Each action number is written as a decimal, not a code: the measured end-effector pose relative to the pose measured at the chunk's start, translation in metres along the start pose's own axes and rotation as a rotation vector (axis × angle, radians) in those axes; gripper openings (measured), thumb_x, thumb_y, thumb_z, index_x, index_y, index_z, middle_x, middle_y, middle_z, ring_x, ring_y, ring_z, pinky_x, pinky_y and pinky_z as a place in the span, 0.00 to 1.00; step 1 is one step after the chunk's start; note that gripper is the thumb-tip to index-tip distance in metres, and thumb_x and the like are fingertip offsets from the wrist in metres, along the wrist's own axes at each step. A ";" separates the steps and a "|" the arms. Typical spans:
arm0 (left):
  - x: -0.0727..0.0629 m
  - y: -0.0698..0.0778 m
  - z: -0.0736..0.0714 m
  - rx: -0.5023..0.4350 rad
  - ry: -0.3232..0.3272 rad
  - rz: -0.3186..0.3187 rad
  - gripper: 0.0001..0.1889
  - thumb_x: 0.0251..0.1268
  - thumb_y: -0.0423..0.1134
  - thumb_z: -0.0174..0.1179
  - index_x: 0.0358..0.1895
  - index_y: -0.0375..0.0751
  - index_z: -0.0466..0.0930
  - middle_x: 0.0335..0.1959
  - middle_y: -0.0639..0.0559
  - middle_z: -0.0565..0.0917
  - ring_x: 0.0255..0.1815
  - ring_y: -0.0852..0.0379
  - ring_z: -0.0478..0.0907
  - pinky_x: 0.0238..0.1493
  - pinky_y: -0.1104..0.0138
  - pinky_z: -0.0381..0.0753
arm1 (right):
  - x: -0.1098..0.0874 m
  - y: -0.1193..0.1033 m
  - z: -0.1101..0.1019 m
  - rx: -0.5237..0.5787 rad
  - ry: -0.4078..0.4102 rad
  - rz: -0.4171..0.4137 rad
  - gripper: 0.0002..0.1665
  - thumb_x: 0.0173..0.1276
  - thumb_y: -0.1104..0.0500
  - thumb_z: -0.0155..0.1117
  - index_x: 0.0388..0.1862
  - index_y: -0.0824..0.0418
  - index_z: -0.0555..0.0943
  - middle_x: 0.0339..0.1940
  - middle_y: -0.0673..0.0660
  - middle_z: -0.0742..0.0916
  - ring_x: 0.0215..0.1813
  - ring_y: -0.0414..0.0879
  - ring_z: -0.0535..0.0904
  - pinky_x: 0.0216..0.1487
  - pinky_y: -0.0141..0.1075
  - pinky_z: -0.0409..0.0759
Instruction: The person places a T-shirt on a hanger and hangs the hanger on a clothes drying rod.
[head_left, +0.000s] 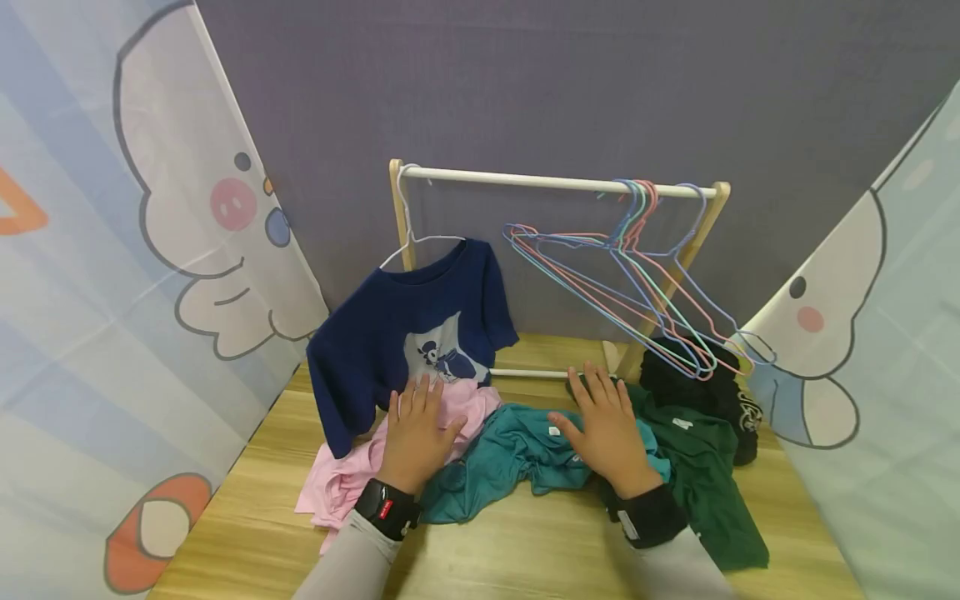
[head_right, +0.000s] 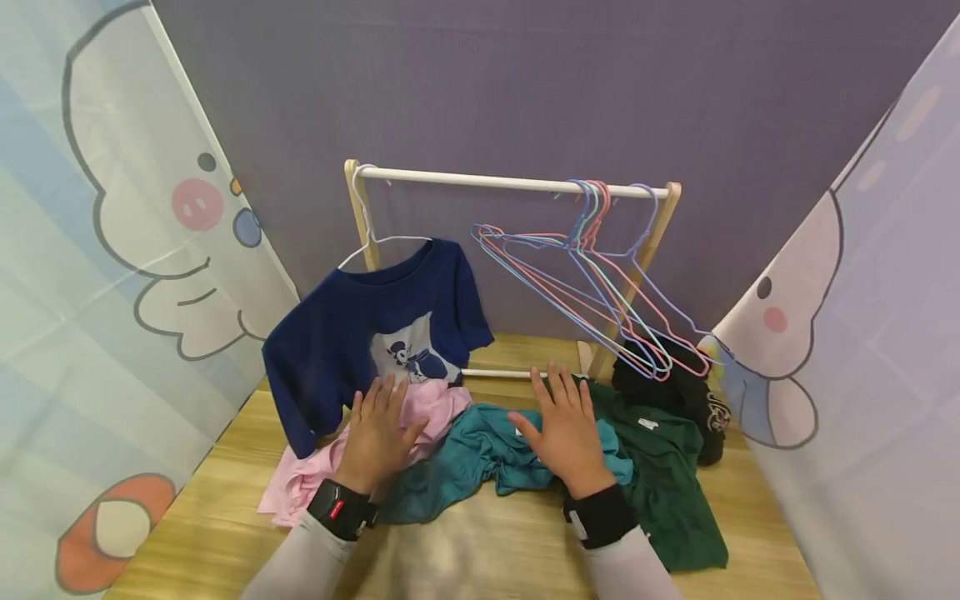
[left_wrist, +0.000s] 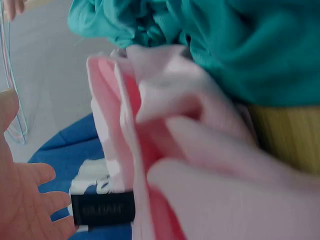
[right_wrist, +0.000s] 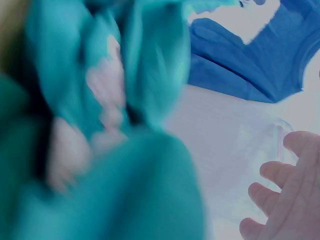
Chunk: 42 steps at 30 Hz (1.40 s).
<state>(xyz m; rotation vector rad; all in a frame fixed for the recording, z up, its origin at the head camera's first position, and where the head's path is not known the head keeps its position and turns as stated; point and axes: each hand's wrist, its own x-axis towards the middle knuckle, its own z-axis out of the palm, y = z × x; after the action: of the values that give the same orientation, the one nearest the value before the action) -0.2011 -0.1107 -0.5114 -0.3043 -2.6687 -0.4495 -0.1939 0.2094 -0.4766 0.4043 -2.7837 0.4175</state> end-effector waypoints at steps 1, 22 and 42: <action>-0.001 -0.002 -0.002 0.003 0.007 -0.003 0.40 0.70 0.61 0.60 0.77 0.39 0.68 0.78 0.34 0.68 0.80 0.32 0.61 0.78 0.33 0.54 | 0.002 0.000 -0.006 -0.012 0.007 -0.006 0.52 0.75 0.30 0.55 0.86 0.56 0.54 0.86 0.66 0.56 0.86 0.65 0.50 0.81 0.67 0.47; -0.031 -0.049 -0.031 -0.060 -0.051 -0.100 0.41 0.71 0.57 0.64 0.77 0.33 0.66 0.76 0.32 0.70 0.78 0.31 0.64 0.78 0.32 0.56 | 0.039 0.030 -0.089 -0.033 0.456 -0.126 0.50 0.69 0.52 0.70 0.84 0.62 0.59 0.83 0.71 0.62 0.79 0.73 0.61 0.75 0.69 0.60; -0.060 -0.084 -0.041 -0.083 -0.140 -0.188 0.29 0.64 0.43 0.73 0.65 0.33 0.80 0.58 0.33 0.85 0.60 0.32 0.81 0.62 0.38 0.78 | 0.036 0.046 -0.091 0.078 0.350 0.037 0.44 0.73 0.57 0.67 0.83 0.64 0.60 0.63 0.74 0.79 0.55 0.69 0.80 0.39 0.64 0.80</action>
<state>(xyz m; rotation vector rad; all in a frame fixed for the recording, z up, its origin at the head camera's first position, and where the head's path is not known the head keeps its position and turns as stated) -0.1556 -0.2118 -0.5242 -0.1130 -2.8334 -0.6189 -0.2188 0.2724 -0.3926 0.2670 -2.4439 0.5497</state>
